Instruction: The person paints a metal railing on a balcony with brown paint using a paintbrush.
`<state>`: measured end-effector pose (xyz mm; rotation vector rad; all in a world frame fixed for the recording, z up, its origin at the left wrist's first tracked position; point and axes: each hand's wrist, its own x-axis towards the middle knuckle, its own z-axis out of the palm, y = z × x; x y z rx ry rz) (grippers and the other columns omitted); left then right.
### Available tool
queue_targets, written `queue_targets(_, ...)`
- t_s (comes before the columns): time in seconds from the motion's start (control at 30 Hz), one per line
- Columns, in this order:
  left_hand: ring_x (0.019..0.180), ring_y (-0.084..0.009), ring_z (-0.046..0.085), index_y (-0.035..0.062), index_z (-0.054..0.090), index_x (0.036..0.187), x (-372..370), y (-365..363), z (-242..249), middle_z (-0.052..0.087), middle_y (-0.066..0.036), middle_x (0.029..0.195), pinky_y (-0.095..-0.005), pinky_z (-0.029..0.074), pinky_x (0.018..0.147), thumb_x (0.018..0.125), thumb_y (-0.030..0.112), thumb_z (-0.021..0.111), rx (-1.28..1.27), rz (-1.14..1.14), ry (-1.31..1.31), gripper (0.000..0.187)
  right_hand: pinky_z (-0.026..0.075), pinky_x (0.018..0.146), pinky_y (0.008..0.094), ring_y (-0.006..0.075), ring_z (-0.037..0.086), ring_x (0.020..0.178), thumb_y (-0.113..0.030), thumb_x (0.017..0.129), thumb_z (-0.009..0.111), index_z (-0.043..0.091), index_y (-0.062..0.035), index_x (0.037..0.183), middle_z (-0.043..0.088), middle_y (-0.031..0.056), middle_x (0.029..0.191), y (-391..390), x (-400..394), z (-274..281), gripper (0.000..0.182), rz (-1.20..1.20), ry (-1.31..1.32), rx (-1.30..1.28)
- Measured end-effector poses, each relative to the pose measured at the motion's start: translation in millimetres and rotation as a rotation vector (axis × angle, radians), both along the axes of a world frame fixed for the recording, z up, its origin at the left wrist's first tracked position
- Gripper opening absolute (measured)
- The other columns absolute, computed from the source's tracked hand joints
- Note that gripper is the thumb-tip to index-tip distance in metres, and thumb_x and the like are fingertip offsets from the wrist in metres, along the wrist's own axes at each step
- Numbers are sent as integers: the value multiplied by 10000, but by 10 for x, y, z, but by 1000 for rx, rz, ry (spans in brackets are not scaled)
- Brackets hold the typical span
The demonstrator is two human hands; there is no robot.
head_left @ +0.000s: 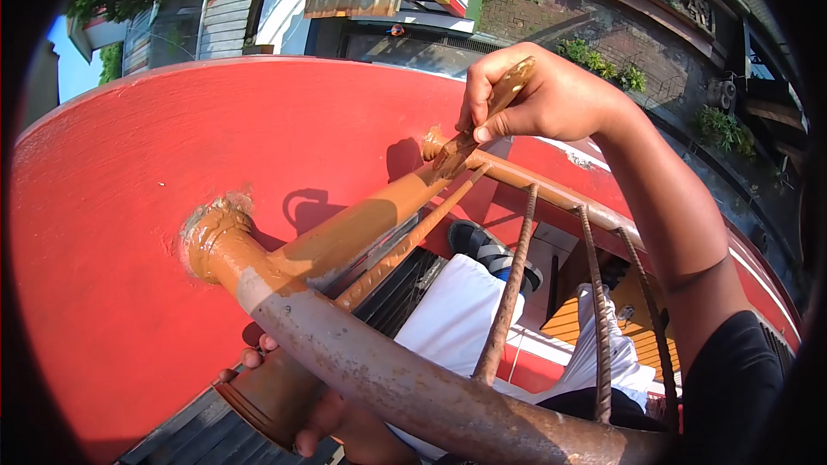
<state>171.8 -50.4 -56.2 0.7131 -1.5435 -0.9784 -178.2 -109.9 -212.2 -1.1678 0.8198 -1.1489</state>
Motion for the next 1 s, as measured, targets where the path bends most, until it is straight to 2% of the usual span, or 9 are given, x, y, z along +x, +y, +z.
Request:
queue_targets(0.17,1238,-364,476,19,211,1447,-110,-34,-12,472,-218,1324,-506,386,1061,692,708,689,-9,-33,30,1128,518,773,297,146,660,867,70,778,691,602,21,825,683,81,831,-37,256,-77,112,189,117,-26)
queue_targets(0.23,1241,-362,475,6,226,1440,-66,-11,3,471,-215,1325,-501,391,1057,702,718,672,-18,19,-17,1117,521,766,301,149,659,866,56,780,705,598,15,824,680,84,841,-61,266,-50,123,135,-19,-10)
queue_targets(0.33,1243,-359,474,-19,252,1424,65,66,-7,469,-210,1329,-494,403,1045,711,737,646,10,227,-173,1111,479,698,275,103,604,768,-32,759,746,600,-23,817,636,15,782,-23,4,108,157,-74,41,-65)
queue_targets(0.43,1247,-334,468,-32,284,1406,11,70,2,473,-191,1330,-473,400,1049,702,748,643,1,200,-140,1111,481,675,251,87,590,731,-36,781,740,599,-34,840,626,2,769,0,-224,83,153,-311,113,-76)
queue_targets(0.57,1172,-306,463,77,264,1413,-24,154,91,478,-104,1228,-458,378,1035,553,589,864,138,207,-64,1167,507,696,247,66,596,764,-55,787,762,606,-43,872,626,-11,781,43,-263,89,179,-477,50,-24)
queue_targets(0.7,1104,-302,511,68,223,1418,-5,273,88,489,-129,1207,-450,405,994,519,710,803,137,283,-104,1248,536,724,255,86,644,797,-53,757,791,606,-50,886,675,24,822,51,-233,534,225,-509,282,-218)
queue_targets(0.77,1189,-279,483,78,240,1463,45,350,77,475,-116,1291,-441,395,1030,621,677,771,150,121,-89,1162,539,704,251,97,668,761,-87,731,812,614,-45,868,690,22,805,58,-275,919,245,-498,432,-363)
queue_targets(0.87,1185,-271,494,63,250,1446,-11,438,154,495,-126,1270,-438,416,1004,602,669,790,76,-14,-189,1171,535,701,243,90,669,771,-127,711,829,613,-39,863,687,24,798,128,-408,1529,278,-501,632,-560)
queue_targets(1.0,1136,-222,546,15,371,1374,-160,809,315,532,-114,1259,-383,462,976,566,339,916,383,79,-9,1027,506,689,221,110,638,775,-76,774,795,686,-6,941,624,62,968,680,-350,2503,212,-645,643,-766)
